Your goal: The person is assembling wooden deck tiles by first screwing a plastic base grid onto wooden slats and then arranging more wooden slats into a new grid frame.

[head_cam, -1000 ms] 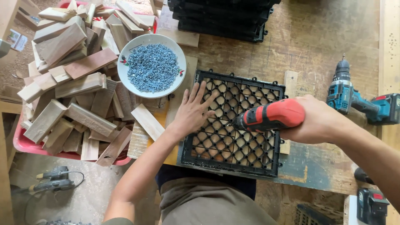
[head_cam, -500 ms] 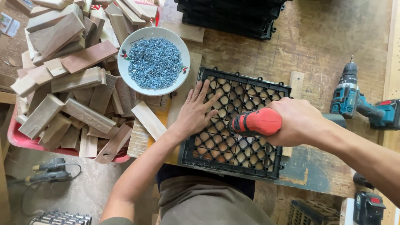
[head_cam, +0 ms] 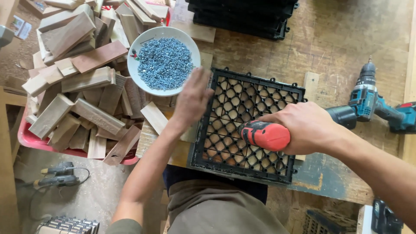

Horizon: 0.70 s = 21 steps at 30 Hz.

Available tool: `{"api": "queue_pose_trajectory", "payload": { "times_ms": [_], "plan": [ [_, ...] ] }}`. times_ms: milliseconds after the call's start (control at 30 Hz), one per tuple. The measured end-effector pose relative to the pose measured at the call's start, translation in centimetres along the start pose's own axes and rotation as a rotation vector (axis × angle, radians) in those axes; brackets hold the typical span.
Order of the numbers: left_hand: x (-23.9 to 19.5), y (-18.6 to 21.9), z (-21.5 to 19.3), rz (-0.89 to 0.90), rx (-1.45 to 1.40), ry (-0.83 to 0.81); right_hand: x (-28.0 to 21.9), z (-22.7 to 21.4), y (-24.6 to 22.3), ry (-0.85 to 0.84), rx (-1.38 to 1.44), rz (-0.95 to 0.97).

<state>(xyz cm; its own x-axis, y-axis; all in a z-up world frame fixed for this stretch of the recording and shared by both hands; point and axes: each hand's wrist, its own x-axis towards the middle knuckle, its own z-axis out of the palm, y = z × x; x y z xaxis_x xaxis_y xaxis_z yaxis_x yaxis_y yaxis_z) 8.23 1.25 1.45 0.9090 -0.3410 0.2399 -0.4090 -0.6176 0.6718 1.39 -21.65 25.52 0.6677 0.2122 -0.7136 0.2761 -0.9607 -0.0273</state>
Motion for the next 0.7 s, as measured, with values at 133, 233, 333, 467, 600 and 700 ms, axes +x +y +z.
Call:
{"api": "queue_pose_trajectory", "payload": {
  "times_ms": [133, 233, 333, 467, 600, 700],
  "plan": [
    [1.3, -9.2, -2.2, -0.122, 0.206, 0.380, -0.4, 2.0, 1.0, -0.002, 0.066, 0.070],
    [2.2, -17.3, -1.5, -0.280, 0.554, 0.238, -0.3, 3.7, 2.0, 0.039, 0.103, 0.159],
    [2.2, -21.5, -0.4, -0.311, 0.662, 0.118, -1.0, 4.4, 1.4, 0.051, 0.138, 0.177],
    [2.5, -17.6, -1.7, -0.357, 0.548, 0.145, -1.6, 4.5, 0.9, 0.084, 0.173, 0.197],
    [2.3, -16.4, -1.8, -0.307, 0.547, 0.174, -0.4, 6.1, 2.4, 0.070, 0.174, 0.244],
    [2.5, -15.0, -1.2, -0.373, 0.641, 0.213, 2.2, 10.0, 6.2, 0.087, 0.210, 0.280]
  ]
}}
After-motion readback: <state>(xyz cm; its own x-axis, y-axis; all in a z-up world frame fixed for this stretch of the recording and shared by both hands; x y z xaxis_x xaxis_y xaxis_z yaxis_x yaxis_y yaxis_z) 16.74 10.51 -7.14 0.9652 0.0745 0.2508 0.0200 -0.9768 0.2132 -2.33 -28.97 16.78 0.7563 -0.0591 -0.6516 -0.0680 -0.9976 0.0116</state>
